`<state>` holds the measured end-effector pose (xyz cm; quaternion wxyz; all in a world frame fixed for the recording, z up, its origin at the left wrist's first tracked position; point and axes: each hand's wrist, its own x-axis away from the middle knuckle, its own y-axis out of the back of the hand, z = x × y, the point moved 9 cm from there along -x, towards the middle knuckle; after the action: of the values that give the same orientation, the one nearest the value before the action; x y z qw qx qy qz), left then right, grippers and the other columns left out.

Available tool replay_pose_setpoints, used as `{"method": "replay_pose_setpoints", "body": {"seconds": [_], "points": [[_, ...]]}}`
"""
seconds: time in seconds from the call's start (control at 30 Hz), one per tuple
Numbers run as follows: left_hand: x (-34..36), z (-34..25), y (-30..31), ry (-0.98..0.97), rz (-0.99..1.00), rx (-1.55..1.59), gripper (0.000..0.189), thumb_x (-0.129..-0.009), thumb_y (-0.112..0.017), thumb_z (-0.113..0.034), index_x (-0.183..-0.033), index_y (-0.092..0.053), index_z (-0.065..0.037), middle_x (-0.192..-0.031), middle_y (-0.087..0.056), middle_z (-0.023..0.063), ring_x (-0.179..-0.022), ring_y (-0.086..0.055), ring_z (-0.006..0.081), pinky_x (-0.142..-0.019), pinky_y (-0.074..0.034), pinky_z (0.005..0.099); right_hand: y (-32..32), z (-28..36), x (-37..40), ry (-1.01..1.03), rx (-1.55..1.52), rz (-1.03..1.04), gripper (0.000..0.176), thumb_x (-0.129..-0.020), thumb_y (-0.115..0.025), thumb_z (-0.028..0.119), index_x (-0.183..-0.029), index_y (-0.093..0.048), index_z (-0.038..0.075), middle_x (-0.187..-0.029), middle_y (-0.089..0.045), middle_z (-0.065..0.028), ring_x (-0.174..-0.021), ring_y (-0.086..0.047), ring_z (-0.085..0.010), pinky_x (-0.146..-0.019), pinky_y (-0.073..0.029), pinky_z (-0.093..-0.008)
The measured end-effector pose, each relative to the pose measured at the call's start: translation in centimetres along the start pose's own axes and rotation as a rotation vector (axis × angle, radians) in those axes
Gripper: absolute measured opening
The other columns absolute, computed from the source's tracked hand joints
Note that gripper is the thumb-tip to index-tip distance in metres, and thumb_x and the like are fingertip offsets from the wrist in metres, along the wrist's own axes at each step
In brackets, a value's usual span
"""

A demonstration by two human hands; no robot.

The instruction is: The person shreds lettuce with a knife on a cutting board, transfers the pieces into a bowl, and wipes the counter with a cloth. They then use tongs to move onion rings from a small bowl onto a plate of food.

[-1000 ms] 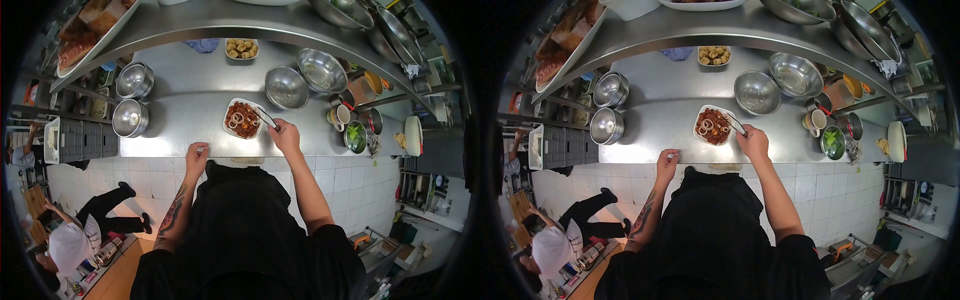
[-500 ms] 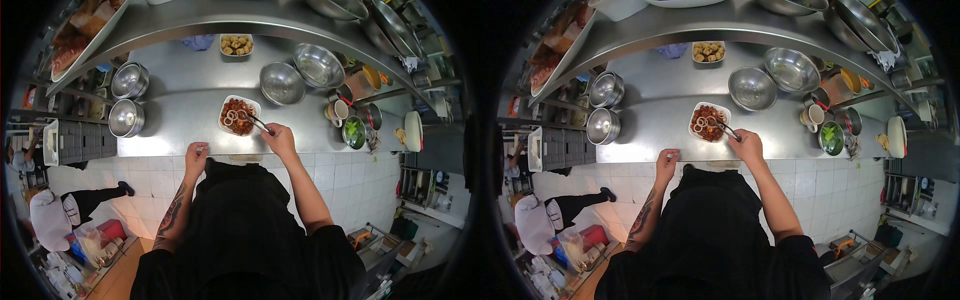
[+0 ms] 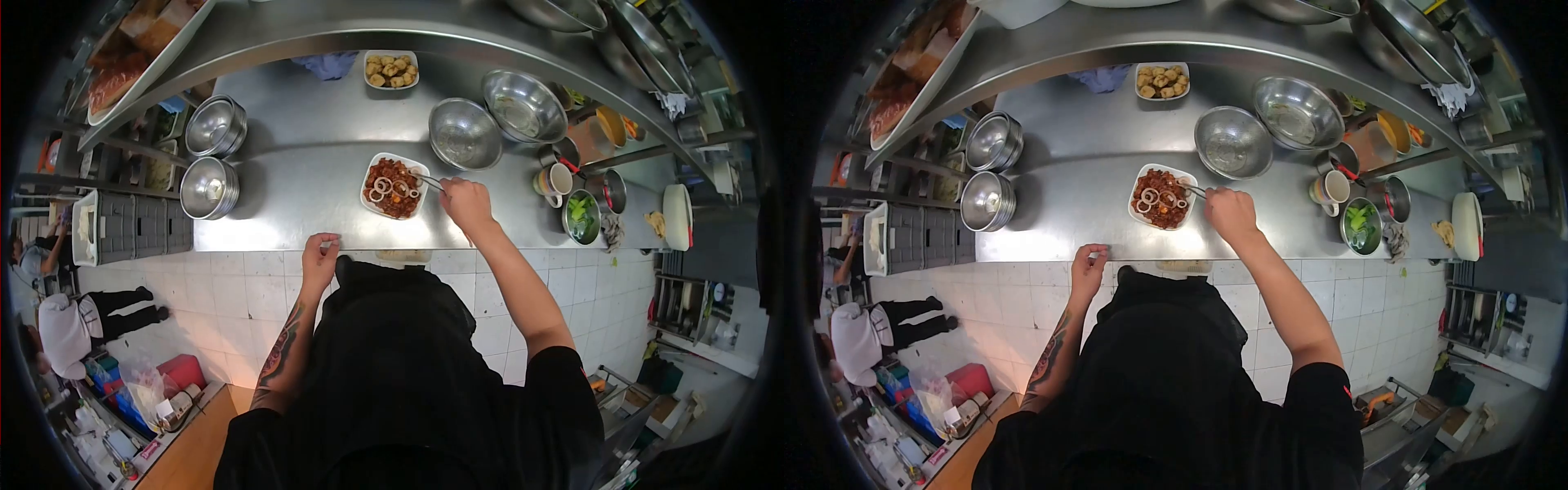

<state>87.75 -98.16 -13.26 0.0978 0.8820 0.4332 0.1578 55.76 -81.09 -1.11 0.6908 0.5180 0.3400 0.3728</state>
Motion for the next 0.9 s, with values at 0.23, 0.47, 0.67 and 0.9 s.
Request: {"method": "replay_pose_setpoints", "body": {"seconds": [0.23, 0.47, 0.67, 0.9], "points": [[0.8, 1.8, 0.9, 0.088, -0.003, -0.006, 0.017, -0.100, -0.070, -0.015, -0.113, -0.073, -0.004, -0.105, -0.067, 0.0059, -0.072, -0.059, 0.0112, -0.065, -0.050, 0.0287, 3.4, 3.1, 1.5, -0.056, -0.179, -0.061, 0.020, -0.087, -0.073, 0.018, -0.105, -0.075, 0.010, -0.083, -0.071, -0.0127, -0.075, -0.070, -0.0365, -0.067, -0.056, -0.0496], [0.7, 2.5, 0.9, 0.082, 0.008, -0.012, 0.017, -0.099, -0.070, -0.015, -0.112, -0.073, -0.004, -0.105, -0.068, 0.0062, -0.072, -0.058, 0.0117, -0.066, -0.050, 0.0290, 4.0, 2.7, 2.6, -0.184, -0.250, -0.028, 0.018, -0.087, -0.075, 0.022, -0.098, -0.075, 0.008, -0.085, -0.074, -0.0150, -0.078, -0.072, -0.0375, -0.071, -0.057, -0.0501], [0.0, 1.6, 0.1, -0.051, -0.009, 0.001, 0.016, -0.102, -0.070, -0.017, -0.115, -0.069, -0.008, -0.071, -0.057, -0.0055, -0.058, -0.046, 0.0038, -0.051, -0.037, 0.0231, -0.1, -0.4, 0.3, -0.300, -0.029, 0.082, 0.020, -0.087, -0.074, 0.025, -0.091, -0.076, 0.005, -0.084, -0.075, -0.0191, -0.083, -0.073, -0.0386, -0.076, -0.058, -0.0507], [0.0, 1.7, 0.7, 0.027, -0.025, -0.015, 0.016, -0.100, -0.070, -0.018, -0.112, -0.071, -0.007, -0.086, -0.063, 0.0007, -0.065, -0.053, 0.0084, -0.059, -0.044, 0.0271, 3.7, 0.9, 2.0, -0.400, -0.229, 0.129, 0.019, -0.087, -0.074, 0.027, -0.095, -0.082, 0.012, -0.085, -0.076, -0.0170, -0.084, -0.073, -0.0388, -0.079, -0.057, -0.0495]]}}
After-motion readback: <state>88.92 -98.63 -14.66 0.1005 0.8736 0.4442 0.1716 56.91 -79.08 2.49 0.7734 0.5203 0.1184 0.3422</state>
